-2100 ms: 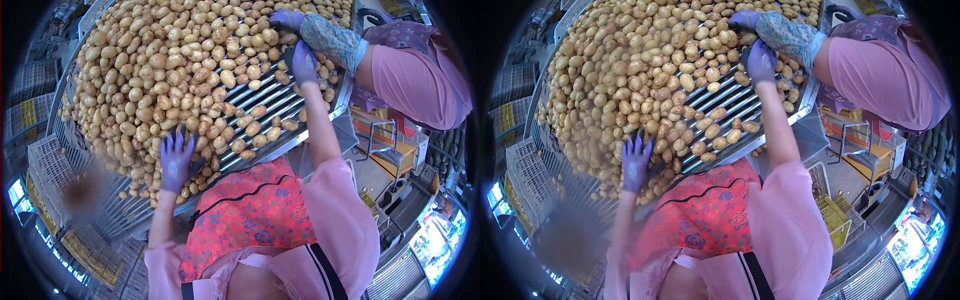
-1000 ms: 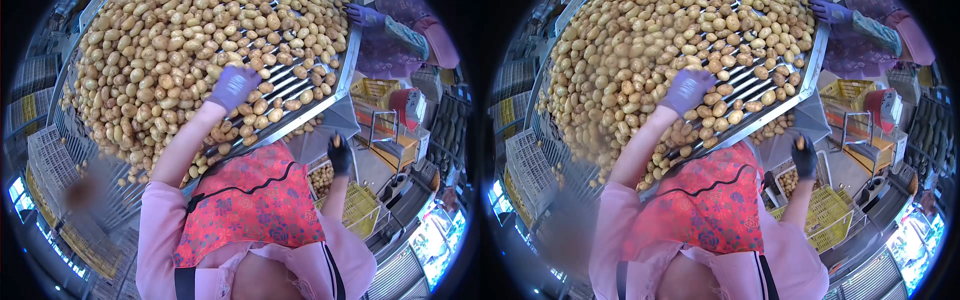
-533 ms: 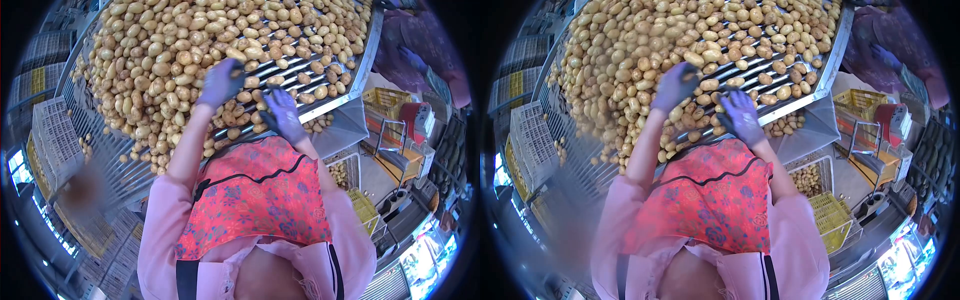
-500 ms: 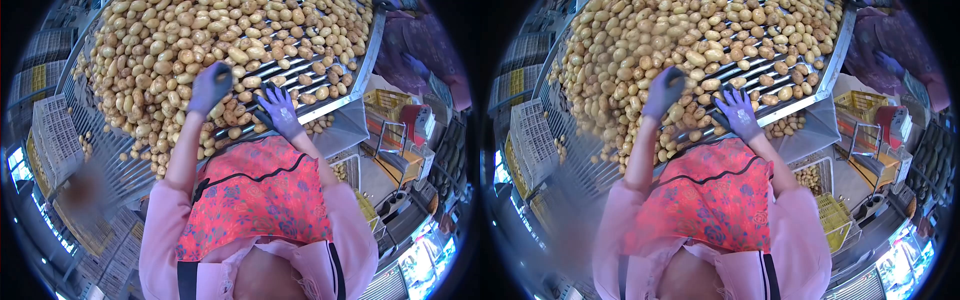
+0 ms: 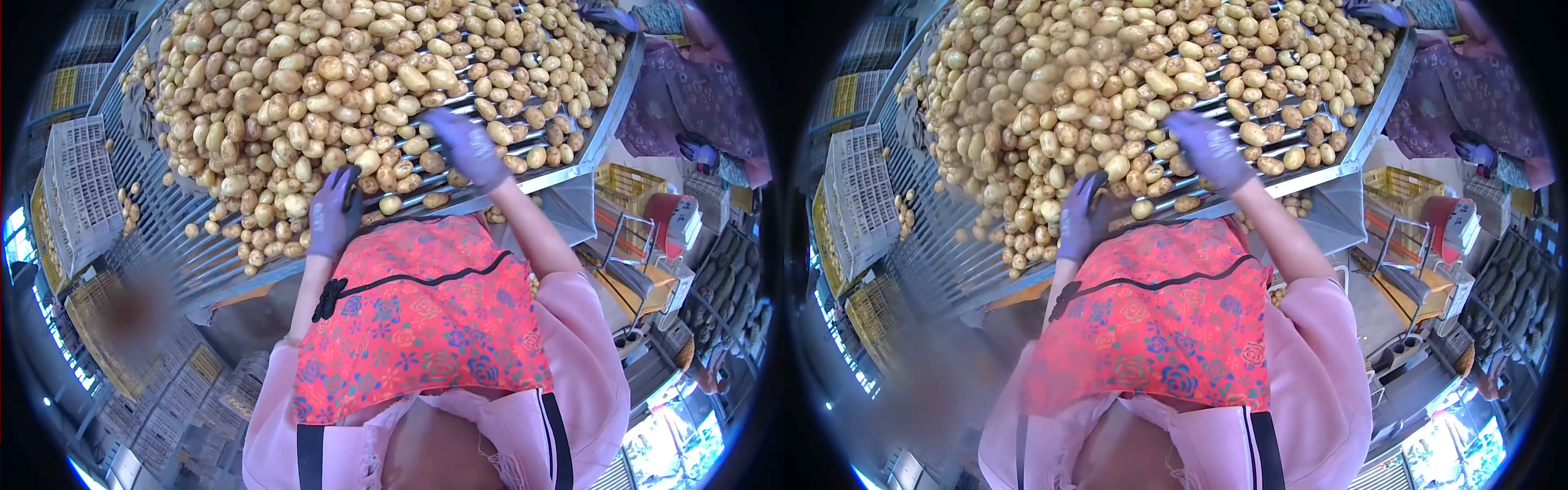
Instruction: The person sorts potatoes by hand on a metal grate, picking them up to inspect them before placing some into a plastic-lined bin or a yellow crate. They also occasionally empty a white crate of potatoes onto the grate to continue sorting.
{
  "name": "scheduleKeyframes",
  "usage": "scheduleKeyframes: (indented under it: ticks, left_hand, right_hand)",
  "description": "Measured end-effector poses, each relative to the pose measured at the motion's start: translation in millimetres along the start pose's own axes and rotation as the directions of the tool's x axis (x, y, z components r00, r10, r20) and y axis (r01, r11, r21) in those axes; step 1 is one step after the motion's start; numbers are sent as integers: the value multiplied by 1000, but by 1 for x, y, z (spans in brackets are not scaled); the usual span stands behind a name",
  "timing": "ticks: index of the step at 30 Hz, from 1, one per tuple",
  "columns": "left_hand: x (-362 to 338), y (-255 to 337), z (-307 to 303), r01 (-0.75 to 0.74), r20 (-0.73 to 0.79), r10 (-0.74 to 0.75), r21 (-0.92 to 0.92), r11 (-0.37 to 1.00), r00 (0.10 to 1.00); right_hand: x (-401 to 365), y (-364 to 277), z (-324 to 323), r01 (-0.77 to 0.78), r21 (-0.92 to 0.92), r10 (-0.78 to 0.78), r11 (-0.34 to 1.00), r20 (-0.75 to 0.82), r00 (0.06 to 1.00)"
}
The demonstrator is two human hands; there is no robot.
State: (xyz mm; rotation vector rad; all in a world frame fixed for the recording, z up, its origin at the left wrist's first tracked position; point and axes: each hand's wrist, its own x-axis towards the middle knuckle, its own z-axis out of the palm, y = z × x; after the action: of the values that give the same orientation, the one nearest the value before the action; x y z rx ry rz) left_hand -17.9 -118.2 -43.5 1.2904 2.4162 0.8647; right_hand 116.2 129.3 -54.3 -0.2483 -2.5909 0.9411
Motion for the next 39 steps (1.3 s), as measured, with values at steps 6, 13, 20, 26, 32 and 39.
scheduleKeyframes:
  ticks: [6, 13, 20, 26, 32, 39]
  left_hand:
    - [53, 8, 2, -128, 69, 127, 14, 992, 990]
    - [165, 24, 42, -173, 124, 132, 433, 885, 984]
    - [151, 51, 35, -202, 229, 193, 16, 979, 954]
    - [58, 108, 51, -300, 176, 453, -538, 787, 874]
    - [49, 63, 11, -195, 524, -35, 377, 906, 851]
    - [2, 5, -10, -339, 579, 10, 463, 819, 815]
  right_hand:
    - [31, -24, 76, -189, -504, 341, 843, 230, 911]
    - [15, 6, 48, -470, 301, 421, 830, 213, 882]
    - [-51, 22, 19, -243, 907, 579, -345, 409, 705]
    - [-106, -13, 5, -187, 520, 294, 833, -130, 947]
    - [-287, -41, -63, -248, 948, 842, -201, 296, 450]
    - [-347, -62, -103, -969, 40, 937, -244, -248, -246]
